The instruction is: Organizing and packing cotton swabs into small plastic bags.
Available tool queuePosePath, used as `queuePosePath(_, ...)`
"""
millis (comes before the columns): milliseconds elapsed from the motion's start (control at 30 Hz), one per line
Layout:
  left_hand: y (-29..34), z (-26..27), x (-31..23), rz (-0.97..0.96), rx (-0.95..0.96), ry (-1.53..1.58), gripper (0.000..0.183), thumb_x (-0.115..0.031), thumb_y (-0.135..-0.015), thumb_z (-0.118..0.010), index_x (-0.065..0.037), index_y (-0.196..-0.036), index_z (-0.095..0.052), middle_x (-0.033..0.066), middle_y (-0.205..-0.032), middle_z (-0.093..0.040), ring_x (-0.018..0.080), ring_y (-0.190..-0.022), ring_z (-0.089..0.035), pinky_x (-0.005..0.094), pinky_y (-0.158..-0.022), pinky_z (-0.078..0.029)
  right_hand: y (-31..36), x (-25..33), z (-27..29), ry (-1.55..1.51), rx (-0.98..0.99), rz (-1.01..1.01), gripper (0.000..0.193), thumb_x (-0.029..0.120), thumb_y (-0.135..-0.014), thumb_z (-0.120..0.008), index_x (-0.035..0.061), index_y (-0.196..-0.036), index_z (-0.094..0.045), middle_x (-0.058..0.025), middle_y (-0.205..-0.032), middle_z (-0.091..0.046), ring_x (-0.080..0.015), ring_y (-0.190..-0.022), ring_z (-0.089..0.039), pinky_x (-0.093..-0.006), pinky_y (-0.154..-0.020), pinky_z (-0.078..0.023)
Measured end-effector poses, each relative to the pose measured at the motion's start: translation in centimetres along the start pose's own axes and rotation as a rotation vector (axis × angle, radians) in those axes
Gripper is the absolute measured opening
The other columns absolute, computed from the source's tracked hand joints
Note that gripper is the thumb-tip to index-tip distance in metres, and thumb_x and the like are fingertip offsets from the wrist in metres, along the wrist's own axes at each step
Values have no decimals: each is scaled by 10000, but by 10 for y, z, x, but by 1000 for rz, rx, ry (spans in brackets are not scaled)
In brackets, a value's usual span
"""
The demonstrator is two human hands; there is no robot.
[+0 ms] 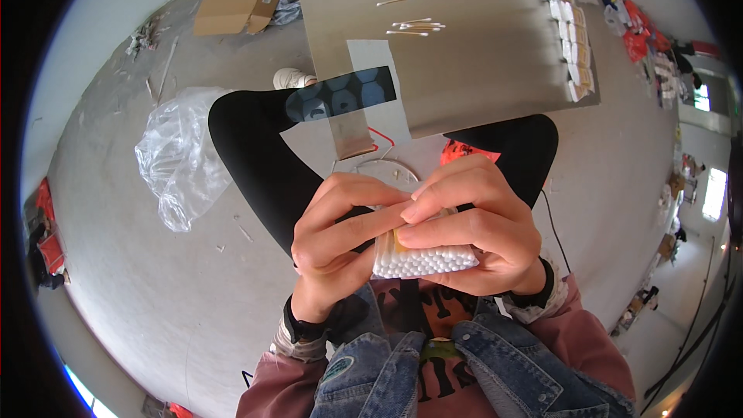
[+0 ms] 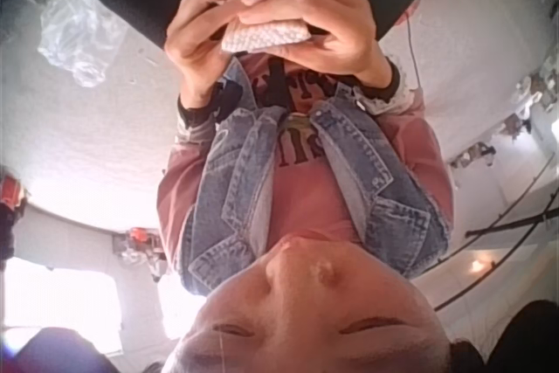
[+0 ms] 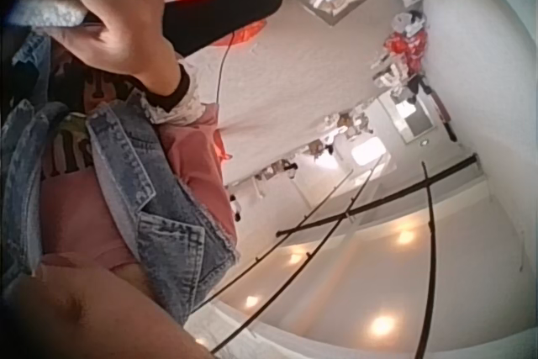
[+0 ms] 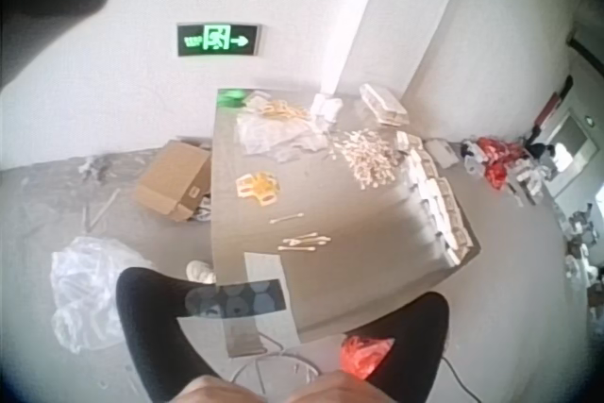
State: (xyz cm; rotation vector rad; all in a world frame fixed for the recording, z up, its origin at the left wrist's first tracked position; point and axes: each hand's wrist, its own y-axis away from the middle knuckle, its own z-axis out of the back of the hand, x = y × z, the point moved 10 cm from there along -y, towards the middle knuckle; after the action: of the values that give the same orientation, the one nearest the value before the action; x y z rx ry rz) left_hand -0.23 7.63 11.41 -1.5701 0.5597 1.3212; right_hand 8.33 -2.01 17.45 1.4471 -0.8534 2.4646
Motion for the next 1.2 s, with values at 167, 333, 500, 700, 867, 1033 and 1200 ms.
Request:
queuePosePath(167,0,-3,7,59,1,52,334,-40,-714,-758,-19,-1047,-762,105,-1044,-701,259,-951,-655,359,-823,-508,1,-1,1,28,-5,-3,428,38,-604,-834,77,-1018,-733,-46,-1071,-670,-244,-916,-627,-356,-758,-489)
queuePosePath(333,4,-11,39,339,-17,28,627,73,-807,-695,-46,-1407,-556,146,-1325,-592,232,-1124,-636,336,-931,-495,11,11,11,334,-100,160,447,32,-612,-833,94,-1046,-742,-36,-1073,-666,-234,-906,-619,-347,-755,-486)
queuePosePath(500,13,-40,54,520,-38,422,724,56,-890,-659,-74,-1541,-368,134,-1445,-534,196,-1240,-582,330,-969,-489,19,21,15,509,-232,181,450,36,-638,-851,100,-1067,-731,-34,-1061,-644,-212,-856,-587,-335,-717,-471)
queuePosePath(700,8,-88,50,610,60,991,451,-143,-1083,-426,12,-1505,-380,132,-1389,-565,223,-1252,-563,343,-1079,-427,31,25,11,662,-292,172,462,47,-670,-881,72,-1103,-720,-22,-971,-565,-183,-785,-532,-303,-639,-440)
queuePosePath(867,20,-110,65,866,86,1174,477,-257,-1045,-414,24,-1425,-474,157,-1349,-568,242,-1202,-582,371,-1036,-476,33,20,10,682,-299,165,488,29,-641,-896,62,-1091,-708,-36,-958,-564,-185,-745,-543,-298,-612,-447)
queuePosePath(1033,23,-119,73,919,-35,1419,474,-263,-1026,-425,40,-1385,-494,162,-1274,-590,245,-1148,-600,359,-1010,-494,29,12,2,623,-248,119,447,16,-719,-874,21,-1078,-608,-85,-976,-565,-169,-654,-576,-297,-576,-425)
queuePosePath(1200,30,-126,79,886,-26,1433,388,-295,-1003,-472,15,-1224,-550,125,-1145,-596,220,-1069,-598,341,-943,-503,27,12,0,612,-227,130,457,0,-708,-873,9,-1077,-604,-89,-979,-565,-161,-643,-571,-293,-567,-424)
